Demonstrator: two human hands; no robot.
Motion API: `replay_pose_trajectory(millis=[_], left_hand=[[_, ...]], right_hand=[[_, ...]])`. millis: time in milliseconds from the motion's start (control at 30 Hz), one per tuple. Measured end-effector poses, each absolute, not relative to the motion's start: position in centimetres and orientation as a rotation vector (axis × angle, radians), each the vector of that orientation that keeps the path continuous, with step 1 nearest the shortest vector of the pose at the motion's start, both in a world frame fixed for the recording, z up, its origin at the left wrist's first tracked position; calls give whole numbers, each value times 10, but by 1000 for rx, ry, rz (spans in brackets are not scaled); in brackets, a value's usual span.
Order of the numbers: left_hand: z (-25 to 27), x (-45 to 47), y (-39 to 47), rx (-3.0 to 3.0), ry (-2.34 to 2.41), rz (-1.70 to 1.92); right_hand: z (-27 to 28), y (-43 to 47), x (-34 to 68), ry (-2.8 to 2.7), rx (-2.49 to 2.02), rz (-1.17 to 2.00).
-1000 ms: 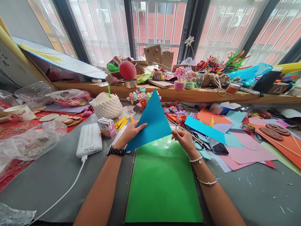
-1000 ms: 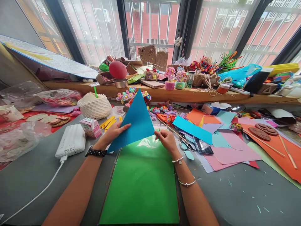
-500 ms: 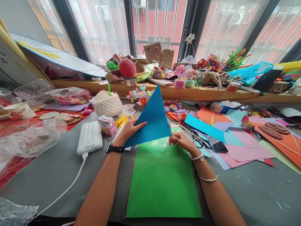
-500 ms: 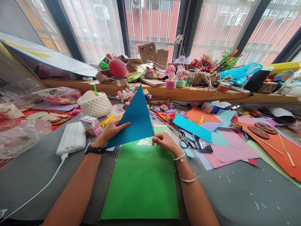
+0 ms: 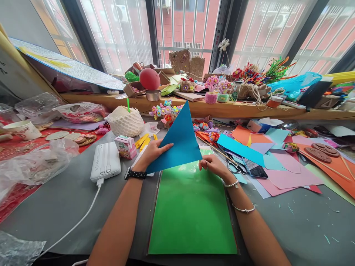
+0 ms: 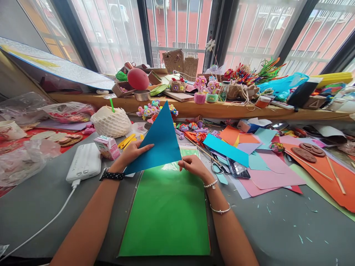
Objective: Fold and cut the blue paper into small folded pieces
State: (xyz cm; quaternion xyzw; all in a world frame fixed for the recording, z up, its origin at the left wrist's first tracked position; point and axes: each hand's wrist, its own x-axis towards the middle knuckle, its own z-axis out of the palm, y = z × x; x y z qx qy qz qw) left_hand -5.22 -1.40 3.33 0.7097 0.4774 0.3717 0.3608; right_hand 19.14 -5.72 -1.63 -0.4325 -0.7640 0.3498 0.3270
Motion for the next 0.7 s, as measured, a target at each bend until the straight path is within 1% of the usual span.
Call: replay_pose_trajectory(millis=[267,700], left_hand=[[30,-53,-13,1790,1235,989],[32,-56,-13,1792,1230,898]], right_hand=[[-17,-57,190,-1951,-1154,885],[-15,-58,190,-1946,-1143,918]])
